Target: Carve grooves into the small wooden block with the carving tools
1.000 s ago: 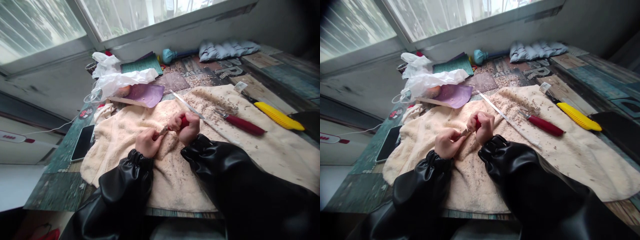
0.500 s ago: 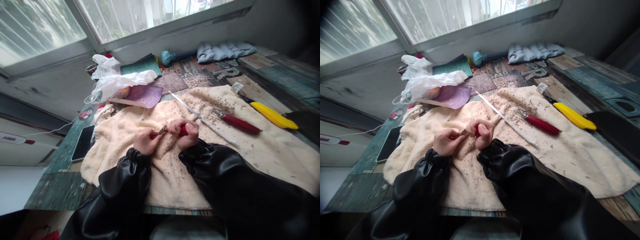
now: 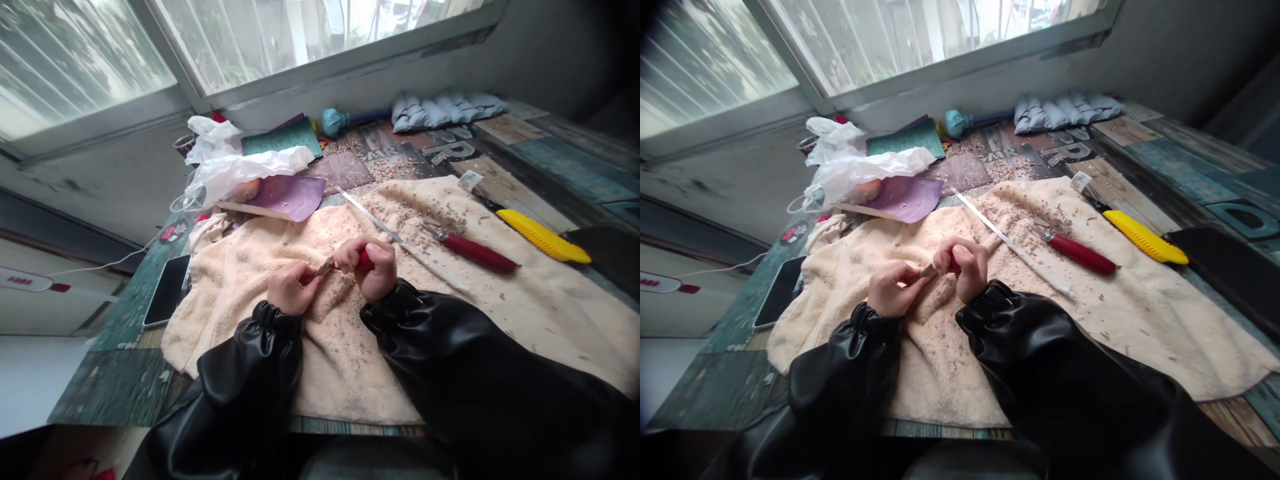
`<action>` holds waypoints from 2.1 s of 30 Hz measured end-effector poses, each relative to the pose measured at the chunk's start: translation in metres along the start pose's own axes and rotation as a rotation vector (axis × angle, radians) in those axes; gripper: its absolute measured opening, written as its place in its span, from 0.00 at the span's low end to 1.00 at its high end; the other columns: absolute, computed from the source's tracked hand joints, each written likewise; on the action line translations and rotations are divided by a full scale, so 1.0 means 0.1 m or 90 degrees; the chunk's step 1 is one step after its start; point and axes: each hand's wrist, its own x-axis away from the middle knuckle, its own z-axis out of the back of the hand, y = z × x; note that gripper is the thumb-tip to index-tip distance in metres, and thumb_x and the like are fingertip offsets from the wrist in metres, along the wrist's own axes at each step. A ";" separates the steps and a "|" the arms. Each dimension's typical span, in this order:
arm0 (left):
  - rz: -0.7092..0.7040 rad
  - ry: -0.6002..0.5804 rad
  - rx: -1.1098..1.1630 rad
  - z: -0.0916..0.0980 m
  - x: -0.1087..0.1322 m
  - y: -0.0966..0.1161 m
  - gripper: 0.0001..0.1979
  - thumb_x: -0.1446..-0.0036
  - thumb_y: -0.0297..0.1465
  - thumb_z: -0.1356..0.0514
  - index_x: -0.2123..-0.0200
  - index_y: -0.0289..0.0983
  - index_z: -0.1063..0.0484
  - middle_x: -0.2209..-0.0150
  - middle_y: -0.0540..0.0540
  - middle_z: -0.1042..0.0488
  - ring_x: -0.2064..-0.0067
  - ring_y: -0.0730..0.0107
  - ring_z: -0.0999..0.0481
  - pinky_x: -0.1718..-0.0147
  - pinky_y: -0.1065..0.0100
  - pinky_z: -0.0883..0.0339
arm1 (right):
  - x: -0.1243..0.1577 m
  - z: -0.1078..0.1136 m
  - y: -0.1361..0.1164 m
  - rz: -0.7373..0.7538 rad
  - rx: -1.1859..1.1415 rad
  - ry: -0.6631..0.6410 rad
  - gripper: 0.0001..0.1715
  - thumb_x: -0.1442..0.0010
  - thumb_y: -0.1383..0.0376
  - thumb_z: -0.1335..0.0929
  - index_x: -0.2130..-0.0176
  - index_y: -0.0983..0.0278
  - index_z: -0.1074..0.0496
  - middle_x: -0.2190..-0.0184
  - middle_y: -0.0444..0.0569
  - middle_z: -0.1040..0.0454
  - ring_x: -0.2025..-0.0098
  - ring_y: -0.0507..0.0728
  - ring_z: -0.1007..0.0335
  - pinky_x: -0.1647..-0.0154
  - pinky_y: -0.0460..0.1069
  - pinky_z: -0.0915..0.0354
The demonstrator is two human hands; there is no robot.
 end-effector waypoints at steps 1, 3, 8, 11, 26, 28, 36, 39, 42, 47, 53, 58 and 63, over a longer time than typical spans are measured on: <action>-0.007 -0.002 0.000 0.00 0.00 0.00 0.11 0.51 0.34 0.36 0.80 0.36 0.29 0.80 0.50 0.29 0.78 0.74 0.31 0.78 0.72 0.38 | -0.02 0.01 -0.02 -0.005 -0.003 -0.004 0.16 0.49 0.59 0.39 0.84 0.61 0.37 0.87 0.43 0.41 0.83 0.53 0.43 0.78 0.51 0.41; -0.016 -0.003 0.002 0.00 0.00 0.00 0.11 0.51 0.34 0.36 0.80 0.36 0.29 0.80 0.50 0.30 0.79 0.74 0.31 0.78 0.72 0.38 | -0.04 0.02 -0.06 -0.011 -0.006 -0.011 0.16 0.49 0.60 0.39 0.84 0.61 0.36 0.87 0.43 0.40 0.83 0.52 0.43 0.79 0.50 0.42; -0.018 0.000 0.014 0.00 0.00 0.00 0.09 0.50 0.33 0.36 0.78 0.36 0.29 0.80 0.51 0.29 0.79 0.75 0.30 0.78 0.73 0.37 | -0.09 0.00 -0.13 -0.004 -0.026 -0.025 0.16 0.49 0.61 0.39 0.84 0.61 0.36 0.89 0.42 0.40 0.85 0.51 0.43 0.83 0.48 0.46; -0.011 0.006 0.019 0.01 0.00 0.00 0.10 0.50 0.34 0.37 0.78 0.36 0.29 0.79 0.50 0.28 0.78 0.75 0.30 0.79 0.73 0.36 | -0.11 -0.01 -0.14 -0.002 -0.037 -0.038 0.17 0.48 0.61 0.39 0.84 0.61 0.37 0.88 0.42 0.40 0.85 0.51 0.43 0.85 0.47 0.49; -0.032 0.021 -0.010 -0.01 0.01 -0.01 0.11 0.49 0.35 0.37 0.80 0.36 0.29 0.81 0.51 0.29 0.80 0.75 0.31 0.79 0.73 0.38 | -0.14 -0.05 -0.04 -0.029 -0.036 -0.060 0.25 0.39 0.54 0.35 0.81 0.65 0.38 0.86 0.36 0.40 0.84 0.46 0.45 0.82 0.43 0.44; -0.051 0.020 -0.015 -0.01 0.02 0.02 0.11 0.48 0.34 0.38 0.80 0.36 0.29 0.81 0.51 0.30 0.79 0.75 0.31 0.79 0.72 0.38 | -0.18 -0.05 -0.05 -0.054 -0.050 -0.032 0.25 0.40 0.55 0.38 0.83 0.63 0.41 0.89 0.36 0.44 0.86 0.46 0.48 0.85 0.44 0.47; -0.091 0.011 -0.001 -0.01 0.02 0.00 0.11 0.48 0.35 0.38 0.79 0.37 0.28 0.82 0.51 0.31 0.79 0.75 0.32 0.78 0.72 0.38 | -0.21 -0.06 -0.07 -0.088 -0.081 0.000 0.23 0.42 0.56 0.39 0.84 0.62 0.42 0.91 0.36 0.47 0.89 0.47 0.52 0.88 0.44 0.52; -0.072 0.005 0.011 0.00 0.01 -0.01 0.11 0.48 0.34 0.38 0.79 0.37 0.29 0.81 0.50 0.29 0.79 0.75 0.31 0.78 0.72 0.37 | -0.19 -0.07 -0.05 -0.067 -0.086 -0.013 0.27 0.40 0.52 0.37 0.83 0.63 0.41 0.89 0.34 0.46 0.88 0.45 0.51 0.86 0.43 0.50; -0.035 0.004 0.023 0.01 0.00 0.00 0.10 0.49 0.35 0.38 0.79 0.36 0.29 0.79 0.50 0.28 0.79 0.74 0.29 0.78 0.72 0.35 | -0.17 -0.07 -0.01 -0.038 -0.091 -0.021 0.27 0.40 0.52 0.37 0.83 0.64 0.41 0.89 0.34 0.45 0.87 0.45 0.51 0.85 0.43 0.50; 0.041 -0.002 0.051 0.01 -0.03 -0.02 0.11 0.53 0.37 0.35 0.79 0.36 0.28 0.80 0.49 0.26 0.80 0.73 0.28 0.80 0.72 0.35 | -0.07 -0.05 0.05 0.028 -0.093 -0.017 0.24 0.42 0.56 0.37 0.85 0.63 0.39 0.89 0.38 0.44 0.86 0.47 0.49 0.84 0.46 0.49; 0.136 -0.001 0.080 -0.02 -0.05 -0.11 0.11 0.56 0.39 0.34 0.77 0.36 0.25 0.79 0.49 0.24 0.78 0.71 0.27 0.80 0.72 0.34 | 0.11 -0.02 0.19 0.095 -0.097 -0.053 0.18 0.38 0.55 0.35 0.72 0.66 0.32 0.78 0.39 0.34 0.78 0.47 0.38 0.75 0.45 0.37; 0.192 0.000 0.081 -0.01 -0.04 -0.10 0.11 0.57 0.38 0.34 0.74 0.35 0.23 0.77 0.48 0.23 0.76 0.69 0.25 0.78 0.71 0.33 | 0.09 0.02 0.27 0.094 -0.111 -0.044 0.17 0.37 0.55 0.36 0.68 0.66 0.31 0.75 0.41 0.30 0.75 0.48 0.34 0.73 0.46 0.34; 0.202 0.002 0.078 -0.01 -0.04 -0.05 0.11 0.57 0.37 0.35 0.75 0.35 0.23 0.77 0.47 0.23 0.76 0.69 0.26 0.77 0.71 0.33 | -0.05 -0.03 0.18 0.043 -0.125 0.025 0.26 0.41 0.50 0.37 0.81 0.63 0.40 0.87 0.36 0.44 0.84 0.47 0.46 0.79 0.46 0.42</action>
